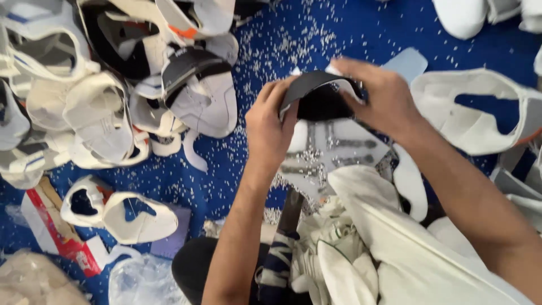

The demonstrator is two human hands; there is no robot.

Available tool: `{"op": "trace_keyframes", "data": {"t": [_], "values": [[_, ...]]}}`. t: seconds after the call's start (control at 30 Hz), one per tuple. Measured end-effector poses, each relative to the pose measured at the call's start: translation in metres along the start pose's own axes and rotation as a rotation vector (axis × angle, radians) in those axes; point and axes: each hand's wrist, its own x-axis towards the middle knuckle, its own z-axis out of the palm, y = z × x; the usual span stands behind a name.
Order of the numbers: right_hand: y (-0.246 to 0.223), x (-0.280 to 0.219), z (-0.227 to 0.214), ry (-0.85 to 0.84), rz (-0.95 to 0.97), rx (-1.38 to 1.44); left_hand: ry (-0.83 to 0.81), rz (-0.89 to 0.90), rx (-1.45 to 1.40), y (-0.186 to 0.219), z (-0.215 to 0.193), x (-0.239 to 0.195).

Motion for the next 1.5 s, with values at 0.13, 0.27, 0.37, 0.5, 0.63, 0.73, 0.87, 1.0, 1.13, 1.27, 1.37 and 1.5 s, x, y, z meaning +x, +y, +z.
{"op": "trace_keyframes", "data": {"t": [0.13,0.27,0.37,0.5,0.63,0.73,0.87,1.0,1.13,1.27,1.37,1.5], "values": [[0.048,0.012,0.036,0.089,-0.017,-0.13,0.014,0.09,-0.037,-0.069,0.039,-0.007],[0.061,-0.096,0.09,-0.385,0.094,-0.205,-0.185,-0.089,0.088,-0.116,0.063,-0.144],[0.027,-0.135,0.086,-0.619,0.094,-0.311,-0.349,-0.101,0.261,-0.102,0.065,-0.18],[0.024,-0.159,0.097,-0.572,0.136,-0.32,-0.618,-0.142,0.429,-0.08,0.061,-0.176],[0.042,-0.155,0.11,-0.472,0.089,-0.265,-0.644,0.039,0.578,-0.081,0.101,-0.212],[0.07,-0.126,0.116,-0.376,0.236,-0.052,-0.694,0.122,0.767,-0.067,0.123,-0.201],[0.062,-0.112,0.115,-0.195,0.785,0.821,-0.779,-0.039,0.716,-0.047,0.093,-0.21],[0.028,-0.073,0.098,-0.212,0.939,1.083,-0.686,-0.294,0.348,-0.034,0.032,-0.214],[0.03,-0.083,0.119,-0.251,0.753,1.176,-0.639,-0.394,0.433,-0.015,-0.001,-0.273],[0.047,-0.099,0.15,-0.342,0.558,1.111,-0.777,-0.673,0.635,-0.018,-0.003,-0.304],[0.062,-0.107,0.165,-0.375,0.573,1.138,-0.687,-0.649,0.578,-0.022,-0.009,-0.307],[0.048,-0.1,0.151,-0.366,0.552,1.046,-0.702,-0.928,0.388,-0.006,-0.027,-0.296]]}}
